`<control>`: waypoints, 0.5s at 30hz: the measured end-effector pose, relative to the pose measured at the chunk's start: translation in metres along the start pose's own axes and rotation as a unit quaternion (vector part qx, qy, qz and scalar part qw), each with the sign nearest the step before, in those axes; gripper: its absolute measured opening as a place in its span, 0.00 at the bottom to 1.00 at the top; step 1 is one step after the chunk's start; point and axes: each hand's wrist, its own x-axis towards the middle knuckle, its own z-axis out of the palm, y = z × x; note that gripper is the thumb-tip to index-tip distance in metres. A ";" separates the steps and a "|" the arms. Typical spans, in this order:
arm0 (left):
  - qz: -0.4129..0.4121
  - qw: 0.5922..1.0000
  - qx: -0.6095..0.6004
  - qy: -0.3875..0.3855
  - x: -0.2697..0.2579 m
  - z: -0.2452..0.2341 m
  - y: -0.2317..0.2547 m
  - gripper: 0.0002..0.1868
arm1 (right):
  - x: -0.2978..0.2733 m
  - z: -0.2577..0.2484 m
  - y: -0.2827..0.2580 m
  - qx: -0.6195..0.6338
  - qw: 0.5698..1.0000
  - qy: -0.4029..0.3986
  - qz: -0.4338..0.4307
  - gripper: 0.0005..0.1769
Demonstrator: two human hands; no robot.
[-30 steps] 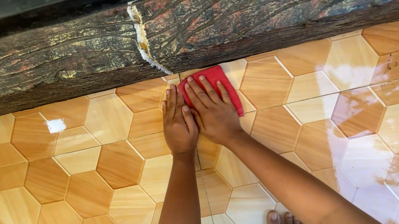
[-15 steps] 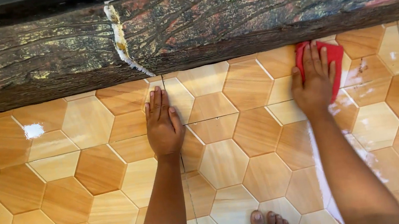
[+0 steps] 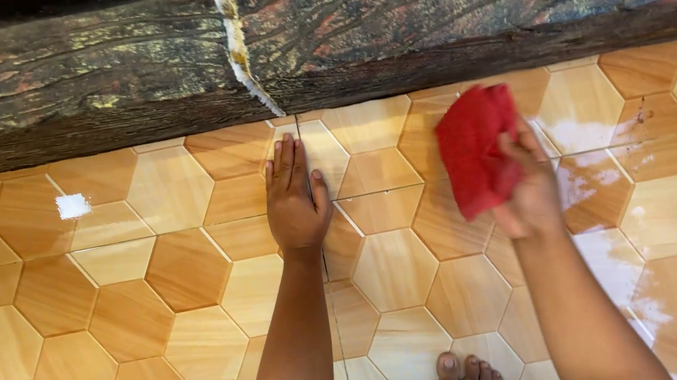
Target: The person cleans a hexagonal tiled floor using a red cloth. They wipe the floor in a repetitive motion, moving along the edge of a dark wooden structure.
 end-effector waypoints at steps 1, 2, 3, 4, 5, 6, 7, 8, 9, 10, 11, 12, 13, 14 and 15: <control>-0.001 1.000 -0.002 0.000 0.001 0.000 0.000 0.26 | 0.000 0.005 -0.017 0.058 0.997 -0.012 0.048 0.24; -0.004 1.000 -0.007 -0.003 -0.002 0.001 0.001 0.27 | -0.002 0.007 -0.035 0.113 0.989 -0.019 0.098 0.24; -0.005 1.000 -0.008 -0.002 0.000 -0.002 0.002 0.27 | 0.006 -0.014 -0.031 0.112 0.989 -0.020 0.097 0.24; -0.003 0.999 -0.026 -0.019 -0.001 -0.005 0.003 0.26 | 0.015 -0.035 -0.027 0.056 0.997 0.037 0.043 0.23; -0.001 0.998 -0.044 -0.036 -0.001 -0.008 0.004 0.25 | 0.024 -0.056 -0.023 0.001 0.995 0.094 -0.013 0.21; -0.004 0.998 -0.043 -0.035 -0.002 -0.008 0.004 0.25 | 0.022 -0.063 -0.022 -0.001 0.996 0.092 -0.011 0.21; -0.008 0.998 -0.049 -0.036 -0.003 -0.008 0.005 0.26 | 0.020 -0.070 -0.021 -0.165 0.970 0.091 -0.153 0.21; -0.008 0.998 -0.053 -0.036 -0.001 -0.009 0.004 0.26 | 0.019 -0.075 -0.018 -0.316 0.899 0.091 -0.289 0.20; -0.008 0.998 -0.050 -0.036 -0.001 -0.009 0.004 0.26 | 0.012 -0.057 -0.021 -0.314 0.900 0.090 -0.289 0.20; -0.008 0.998 -0.051 -0.038 0.000 -0.010 0.005 0.26 | 0.004 -0.038 -0.024 -0.398 0.845 0.011 -0.358 0.20; -0.008 0.998 -0.052 -0.041 0.000 -0.011 0.005 0.26 | -0.004 -0.020 -0.027 -0.474 0.772 -0.069 -0.418 0.22; -0.007 0.998 -0.050 -0.041 0.000 -0.010 0.005 0.26 | 0.003 -0.016 -0.016 -0.472 0.773 -0.068 -0.418 0.22; -0.007 0.998 -0.051 -0.037 -0.001 -0.010 0.005 0.26 | 0.009 -0.013 -0.005 -0.506 0.734 -0.124 -0.435 0.20; -0.007 0.998 -0.050 -0.032 -0.001 -0.010 0.004 0.26 | 0.016 -0.007 0.007 -0.536 0.691 -0.180 -0.451 0.21; -0.005 0.998 -0.047 -0.030 0.001 -0.009 0.005 0.26 | 0.019 -0.006 0.012 -0.533 0.692 -0.180 -0.452 0.21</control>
